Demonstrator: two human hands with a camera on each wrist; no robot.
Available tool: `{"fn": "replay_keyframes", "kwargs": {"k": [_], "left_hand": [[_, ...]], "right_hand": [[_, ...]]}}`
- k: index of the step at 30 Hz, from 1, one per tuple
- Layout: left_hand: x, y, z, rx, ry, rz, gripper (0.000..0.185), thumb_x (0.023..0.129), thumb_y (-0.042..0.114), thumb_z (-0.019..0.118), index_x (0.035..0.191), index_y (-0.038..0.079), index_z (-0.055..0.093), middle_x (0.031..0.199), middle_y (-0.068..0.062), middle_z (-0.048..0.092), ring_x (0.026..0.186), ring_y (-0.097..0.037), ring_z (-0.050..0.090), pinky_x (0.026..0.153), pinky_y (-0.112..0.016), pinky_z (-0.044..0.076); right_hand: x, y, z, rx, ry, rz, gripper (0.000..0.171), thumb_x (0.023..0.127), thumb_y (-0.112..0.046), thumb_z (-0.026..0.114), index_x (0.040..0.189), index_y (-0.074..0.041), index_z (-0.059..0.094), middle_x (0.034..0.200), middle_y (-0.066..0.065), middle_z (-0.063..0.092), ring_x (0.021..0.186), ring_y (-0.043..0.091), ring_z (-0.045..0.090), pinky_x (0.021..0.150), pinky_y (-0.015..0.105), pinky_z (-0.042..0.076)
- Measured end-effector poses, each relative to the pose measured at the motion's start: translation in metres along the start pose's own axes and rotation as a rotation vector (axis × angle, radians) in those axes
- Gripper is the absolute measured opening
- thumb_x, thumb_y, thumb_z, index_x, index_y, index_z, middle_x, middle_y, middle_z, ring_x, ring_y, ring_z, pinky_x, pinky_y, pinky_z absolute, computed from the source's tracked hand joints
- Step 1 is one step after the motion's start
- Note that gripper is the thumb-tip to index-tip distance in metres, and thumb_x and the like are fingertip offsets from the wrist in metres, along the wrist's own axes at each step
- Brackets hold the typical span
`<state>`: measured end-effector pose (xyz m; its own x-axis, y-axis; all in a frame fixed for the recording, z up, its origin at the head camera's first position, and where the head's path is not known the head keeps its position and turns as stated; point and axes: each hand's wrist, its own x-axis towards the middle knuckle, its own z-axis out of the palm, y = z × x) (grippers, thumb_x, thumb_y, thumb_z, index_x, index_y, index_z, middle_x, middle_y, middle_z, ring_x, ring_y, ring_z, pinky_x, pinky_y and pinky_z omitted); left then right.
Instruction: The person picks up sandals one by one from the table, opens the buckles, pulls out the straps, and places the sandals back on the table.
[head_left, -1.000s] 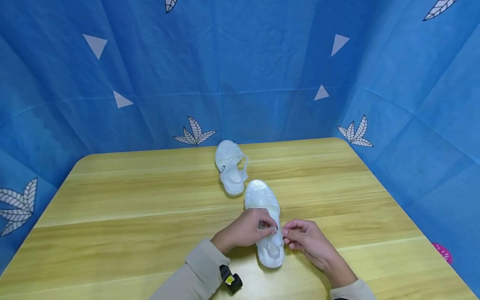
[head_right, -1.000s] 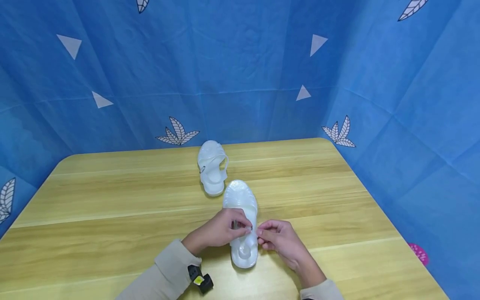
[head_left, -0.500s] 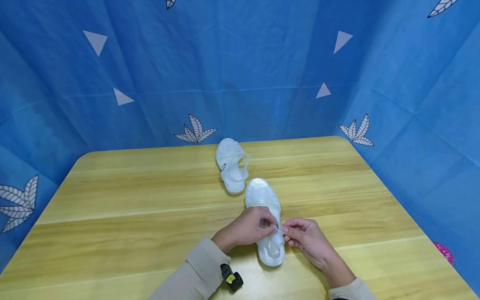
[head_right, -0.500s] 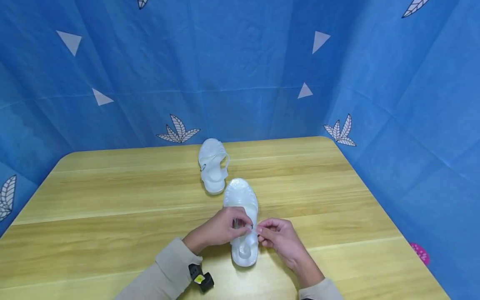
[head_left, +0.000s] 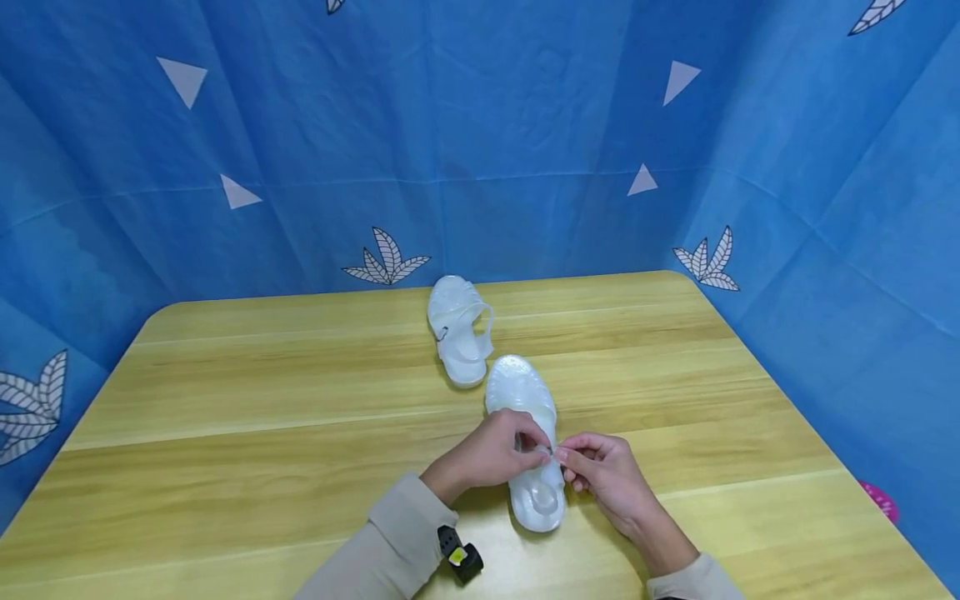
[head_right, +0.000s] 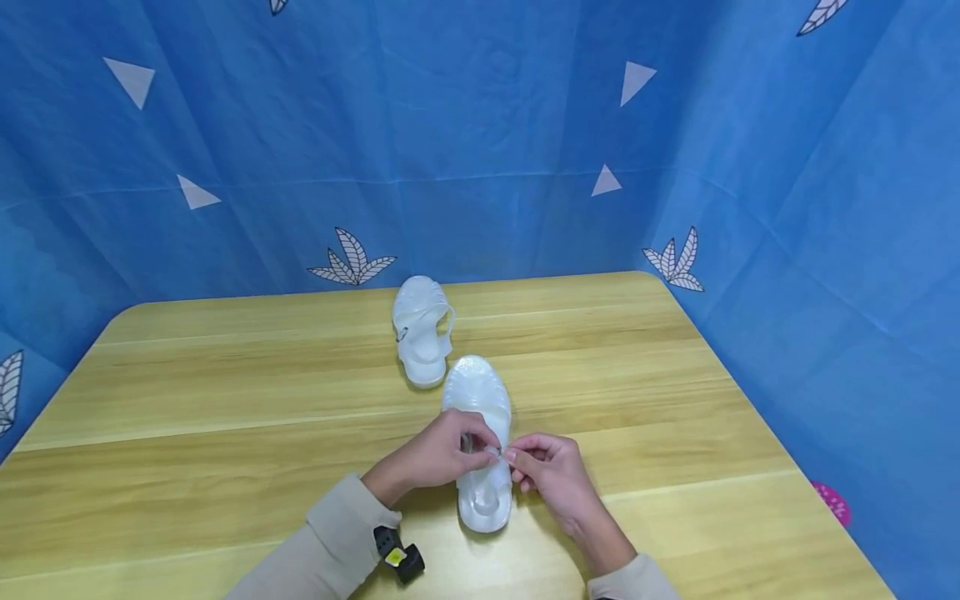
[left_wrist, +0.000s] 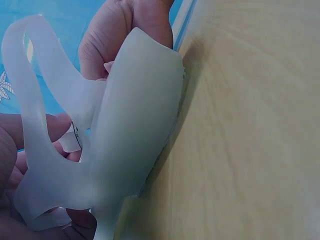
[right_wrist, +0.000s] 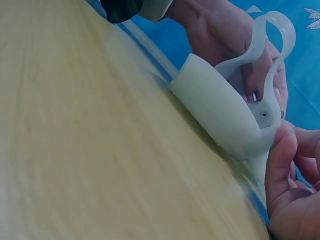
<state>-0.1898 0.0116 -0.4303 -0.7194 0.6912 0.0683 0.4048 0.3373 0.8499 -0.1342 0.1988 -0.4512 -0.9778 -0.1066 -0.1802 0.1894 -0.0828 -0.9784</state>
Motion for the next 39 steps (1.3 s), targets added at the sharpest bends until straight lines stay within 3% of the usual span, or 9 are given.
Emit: {"fn": "replay_keyframes", "kwargs": {"k": [15,26,39], "left_hand": [[-0.001,0.0029,0.0,-0.031,0.001,-0.023,0.004,0.084,0.008,0.069,0.087,0.008,0.071,0.077,0.006,0.06,0.071,-0.003,0.051,0.065,-0.018,0.045],[0.0012,0.0015,0.002,0.016,0.0,-0.031,0.007,0.084,0.009,0.069,0.09,0.007,0.071,0.079,0.006,0.061,0.072,-0.003,0.052,0.066,-0.017,0.046],[-0.0009,0.0008,0.0002,0.011,0.012,-0.03,0.006,0.083,0.012,0.071,0.087,0.007,0.071,0.076,0.006,0.061,0.071,-0.003,0.053,0.067,-0.018,0.046]], "right_hand": [[-0.0001,0.0059,0.0036,0.07,0.038,-0.02,0.01,0.087,-0.003,0.063,0.081,-0.011,0.066,0.07,-0.002,0.062,0.059,0.006,0.055,0.052,0.015,0.046],[0.0016,0.0059,0.0053,0.093,0.027,-0.054,0.009,0.088,-0.005,0.063,0.082,-0.011,0.066,0.068,-0.003,0.062,0.058,0.005,0.055,0.052,0.015,0.047],[0.0014,0.0045,0.0015,0.068,-0.057,-0.034,0.008,0.091,-0.006,0.058,0.088,-0.011,0.063,0.073,-0.003,0.06,0.063,0.005,0.055,0.057,0.016,0.049]]}}
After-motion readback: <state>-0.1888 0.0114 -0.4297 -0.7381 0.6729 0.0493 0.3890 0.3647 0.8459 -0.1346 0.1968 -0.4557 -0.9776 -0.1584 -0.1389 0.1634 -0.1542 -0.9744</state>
